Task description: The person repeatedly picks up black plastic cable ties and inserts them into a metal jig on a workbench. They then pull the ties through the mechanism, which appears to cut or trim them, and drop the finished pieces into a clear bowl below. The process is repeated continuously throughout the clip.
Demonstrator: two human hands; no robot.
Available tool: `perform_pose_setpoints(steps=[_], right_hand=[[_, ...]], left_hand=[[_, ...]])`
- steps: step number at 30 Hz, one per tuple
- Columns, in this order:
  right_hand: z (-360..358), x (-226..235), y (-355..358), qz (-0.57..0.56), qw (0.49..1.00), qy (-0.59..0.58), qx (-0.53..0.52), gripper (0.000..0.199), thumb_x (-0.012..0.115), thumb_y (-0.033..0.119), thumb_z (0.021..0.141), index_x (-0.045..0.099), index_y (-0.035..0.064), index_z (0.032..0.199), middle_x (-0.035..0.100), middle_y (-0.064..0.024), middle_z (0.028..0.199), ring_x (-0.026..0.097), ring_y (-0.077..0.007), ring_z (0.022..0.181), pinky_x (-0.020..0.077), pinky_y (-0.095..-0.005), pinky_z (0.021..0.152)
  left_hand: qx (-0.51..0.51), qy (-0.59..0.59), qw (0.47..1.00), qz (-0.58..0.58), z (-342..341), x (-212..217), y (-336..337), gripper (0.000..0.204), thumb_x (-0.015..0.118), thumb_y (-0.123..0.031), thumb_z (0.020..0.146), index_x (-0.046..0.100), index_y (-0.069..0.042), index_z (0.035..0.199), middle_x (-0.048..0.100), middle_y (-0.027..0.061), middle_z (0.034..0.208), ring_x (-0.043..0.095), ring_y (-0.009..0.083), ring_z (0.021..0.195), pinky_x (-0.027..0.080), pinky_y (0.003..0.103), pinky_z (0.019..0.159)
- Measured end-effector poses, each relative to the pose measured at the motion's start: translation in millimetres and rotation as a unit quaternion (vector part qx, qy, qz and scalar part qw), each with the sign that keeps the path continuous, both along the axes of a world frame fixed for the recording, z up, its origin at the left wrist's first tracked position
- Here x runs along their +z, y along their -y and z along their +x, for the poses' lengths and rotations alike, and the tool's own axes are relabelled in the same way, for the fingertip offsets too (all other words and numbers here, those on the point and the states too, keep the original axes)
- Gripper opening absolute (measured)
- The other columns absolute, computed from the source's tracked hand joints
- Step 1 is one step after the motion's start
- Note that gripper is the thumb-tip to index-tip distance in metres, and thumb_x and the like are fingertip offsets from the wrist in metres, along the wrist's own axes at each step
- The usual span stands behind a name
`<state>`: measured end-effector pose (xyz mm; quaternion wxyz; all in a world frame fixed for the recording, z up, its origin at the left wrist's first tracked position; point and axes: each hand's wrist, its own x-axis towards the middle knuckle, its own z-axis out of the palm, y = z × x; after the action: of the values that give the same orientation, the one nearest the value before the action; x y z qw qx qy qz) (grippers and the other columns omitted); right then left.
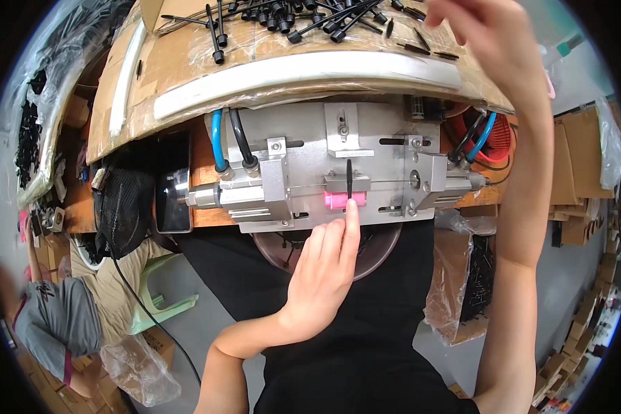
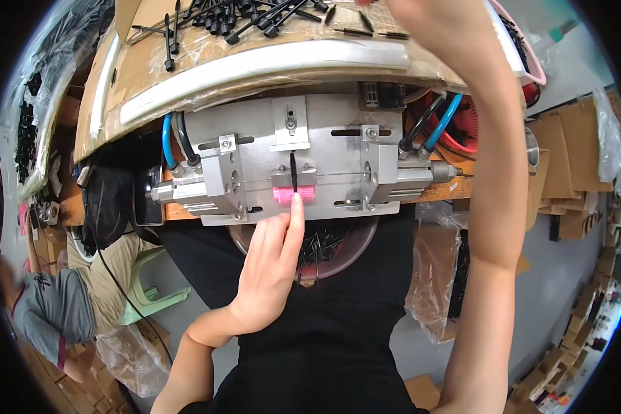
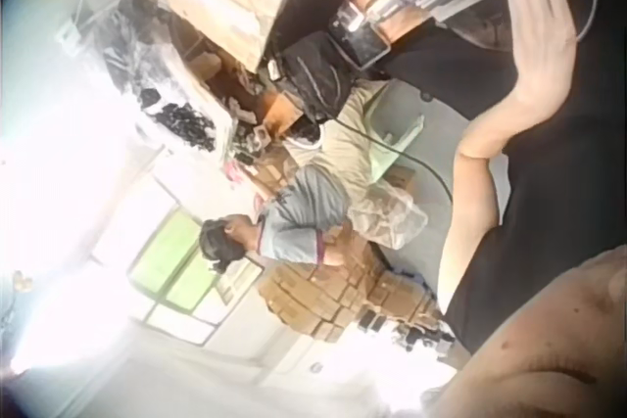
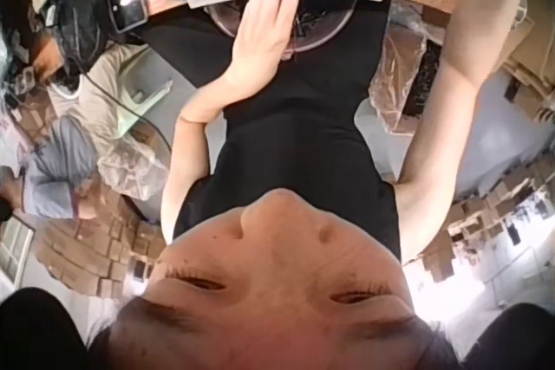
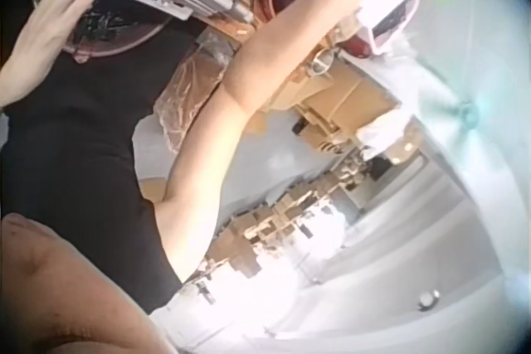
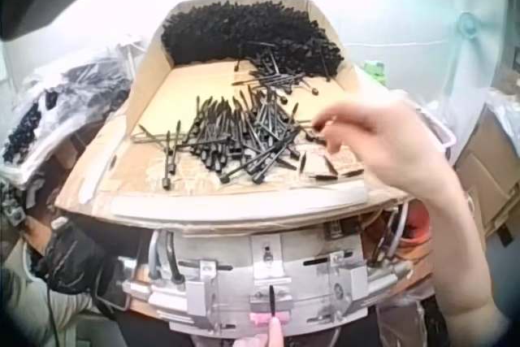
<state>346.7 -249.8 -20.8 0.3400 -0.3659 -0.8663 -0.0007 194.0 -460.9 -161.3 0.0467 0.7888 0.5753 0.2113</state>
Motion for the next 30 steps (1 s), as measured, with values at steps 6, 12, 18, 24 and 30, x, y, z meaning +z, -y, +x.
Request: perform_pose_setpoints(steps=[6,12,18,24,30], right_hand=[[44.7,-4.0,62.3,-0.139,0.948,-0.285,0.034,0.022,0.062,-0.002,0.087,0.063,-0.0042,0.109,0.069,-0.0158,0.096,0.06,-0.0135,0.072,0.0501,-0.0267,0.067],[23.9,-118.9,157.7,-0.156,0.962,-0.191,0.114,0.039,0.071,-0.016,0.07,0.063,-0.0054,0.107,0.07,-0.0154,0.093,0.067,-0.0236,0.076,0.0551,-0.0311,0.063],[-8.2,-167.8,182.2,-0.147,0.977,-0.139,0.063,0.064,0.071,-0.013,0.072,0.053,-0.0061,0.134,0.063,-0.0107,0.077,0.061,-0.0215,0.064,0.0491,-0.0319,0.058],[-7.9,-166.5,175.6,-0.152,0.981,-0.103,0.057,0.065,0.074,-0.006,0.074,0.053,-0.0025,0.136,0.061,-0.009,0.074,0.06,-0.0201,0.063,0.0484,-0.0321,0.056],[6.6,-124.7,170.7,-0.202,0.975,-0.086,0.019,0.063,0.081,0.006,0.073,0.057,0.0,0.132,0.069,-0.0126,0.088,0.067,-0.0224,0.072,0.0526,-0.0311,0.06]], left_hand=[[-0.017,-0.017,1.0,-0.015,3.5,6.0,-2.5,0.069,0.058,0.005,0.075,0.039,0.009,0.141,0.05,0.0116,0.102,0.052,0.0246,0.091,0.047,0.032,0.086],[0.05,0.047,0.984,0.163,-58.5,63.1,-66.5,0.048,0.059,0.012,0.077,0.061,-0.004,0.122,0.063,0.0123,0.101,0.059,0.0276,0.091,0.049,0.036,0.083],[0.089,0.103,0.991,-0.016,-154.9,97.2,-165.9,0.031,0.069,-0.008,0.087,0.061,-0.005,0.117,0.059,0.0033,0.086,0.052,0.0105,0.076,0.047,0.025,0.072],[0.118,0.141,0.968,0.171,-127.2,86.1,-131.5,0.049,0.07,0.0,0.081,0.058,-0.007,0.128,0.063,0.0093,0.09,0.058,0.0194,0.073,0.05,0.033,0.07],[0.039,0.013,0.993,0.114,-31.7,41.5,-11.9,0.062,0.069,0.0,0.077,0.051,0.008,0.135,0.058,0.0097,0.096,0.056,0.0211,0.079,0.048,0.03,0.073]])
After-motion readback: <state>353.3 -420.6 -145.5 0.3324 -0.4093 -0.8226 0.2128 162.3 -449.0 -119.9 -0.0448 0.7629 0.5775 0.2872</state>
